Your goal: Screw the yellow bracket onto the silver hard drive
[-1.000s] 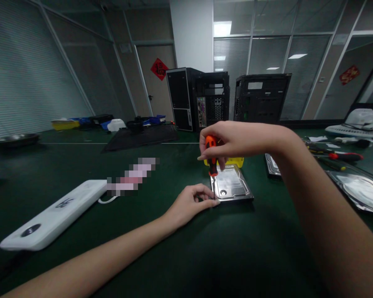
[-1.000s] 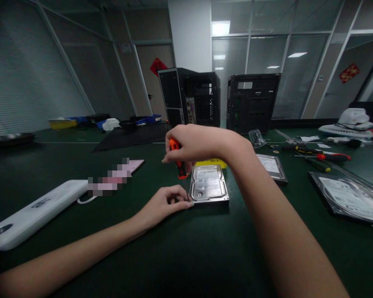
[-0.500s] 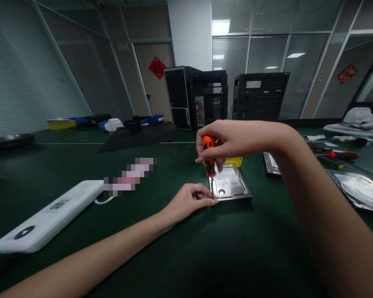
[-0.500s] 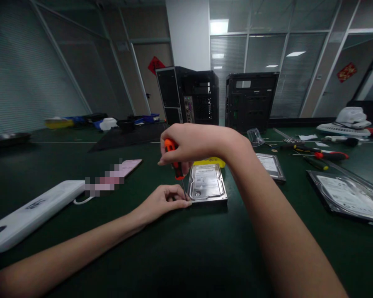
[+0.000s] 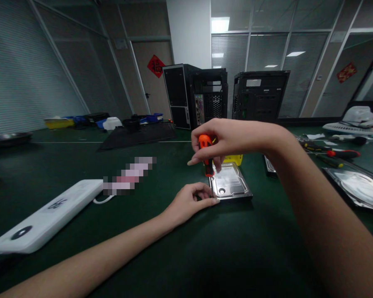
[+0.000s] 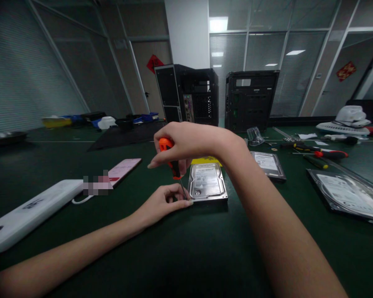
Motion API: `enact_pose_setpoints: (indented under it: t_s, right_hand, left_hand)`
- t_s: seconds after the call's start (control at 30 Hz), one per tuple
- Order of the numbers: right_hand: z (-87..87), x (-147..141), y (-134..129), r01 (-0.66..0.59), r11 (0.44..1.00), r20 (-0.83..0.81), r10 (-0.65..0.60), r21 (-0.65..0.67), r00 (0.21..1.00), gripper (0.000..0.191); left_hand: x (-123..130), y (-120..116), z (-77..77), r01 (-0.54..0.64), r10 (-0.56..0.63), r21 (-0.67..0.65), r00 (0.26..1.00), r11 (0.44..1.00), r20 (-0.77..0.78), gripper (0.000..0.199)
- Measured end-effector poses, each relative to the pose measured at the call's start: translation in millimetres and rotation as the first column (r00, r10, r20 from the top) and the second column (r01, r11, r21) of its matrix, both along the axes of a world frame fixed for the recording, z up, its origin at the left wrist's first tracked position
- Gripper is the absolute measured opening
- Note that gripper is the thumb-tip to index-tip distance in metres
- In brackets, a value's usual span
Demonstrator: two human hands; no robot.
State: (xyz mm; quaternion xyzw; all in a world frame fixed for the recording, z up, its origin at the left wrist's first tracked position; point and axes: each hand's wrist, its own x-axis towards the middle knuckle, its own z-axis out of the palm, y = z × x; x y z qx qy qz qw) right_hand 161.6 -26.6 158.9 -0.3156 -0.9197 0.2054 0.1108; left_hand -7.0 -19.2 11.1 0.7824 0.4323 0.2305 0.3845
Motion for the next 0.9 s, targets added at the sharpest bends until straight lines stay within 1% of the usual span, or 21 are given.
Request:
enact_pose_setpoints:
  t_s: [0.07,0.17,0.27,0.37,0.47,0.57,0.63,0.77,0.9]
  right_hand:
    - [-0.4,-0.5,-0.8,0.045,0.999,-0.001,-0.045,-0.016,0.999,0.033]
    - [-1.4,-0.9,-1.7,0.122,0.989,-0.03,-0.124,-0.08,0.992,0.035]
    - [-2.2,-0.7,-1.4,0.15,0.981,-0.051,-0.157,-0.124,0.986,0.033]
    - [-1.3,-0.6,-1.0,0.119,0.986,-0.057,-0.126,-0.114,0.99,0.027]
    - [1.2,-1.5,-2.5,0.033,0.994,-0.057,-0.039,-0.101,0.998,0.022]
    - [2.4,-2.5,-3.7,-0.038,0.995,-0.065,0.032,-0.092,0.997,0.022]
    - [2.0,-2.5,-2.8,-0.045,0.996,-0.075,0.039,-0.077,0.996,0.023]
    - [0.2,-0.3,1.6,-0.012,1.0,-0.079,0.009,-0.029,0.997,0.025]
    - [0.9,2.7,2.7,-0.009,1.0,-0.073,0.008,-0.022,0.997,0.029]
  left_hand:
    - [0.0,-1.4,-0.1,-0.009,0.009,0.026,1.0,1.0,-0.003,0.038]
    - [-0.8,-1.8,-0.7,0.0,0.0,0.03,1.0,1.0,-0.013,0.04]
    - [-2.6,-0.8,-2.1,0.032,-0.032,0.037,0.999,0.999,-0.014,0.045]
    - [-4.7,0.4,-4.3,0.046,-0.045,0.067,0.999,0.997,-0.018,0.047]
    - [-6.2,1.0,-6.0,0.035,-0.032,0.093,0.999,0.995,-0.028,0.048]
    - [-6.8,0.9,-5.7,0.036,-0.034,0.097,0.999,0.995,-0.024,0.047]
    - [-6.8,0.8,-4.6,0.043,-0.041,0.09,0.999,0.995,-0.021,0.046]
    - [-6.3,0.7,-3.1,0.039,-0.037,0.072,0.999,0.997,-0.026,0.044]
    - [-6.0,-0.2,-2.5,0.042,-0.041,0.061,0.999,0.997,-0.02,0.041]
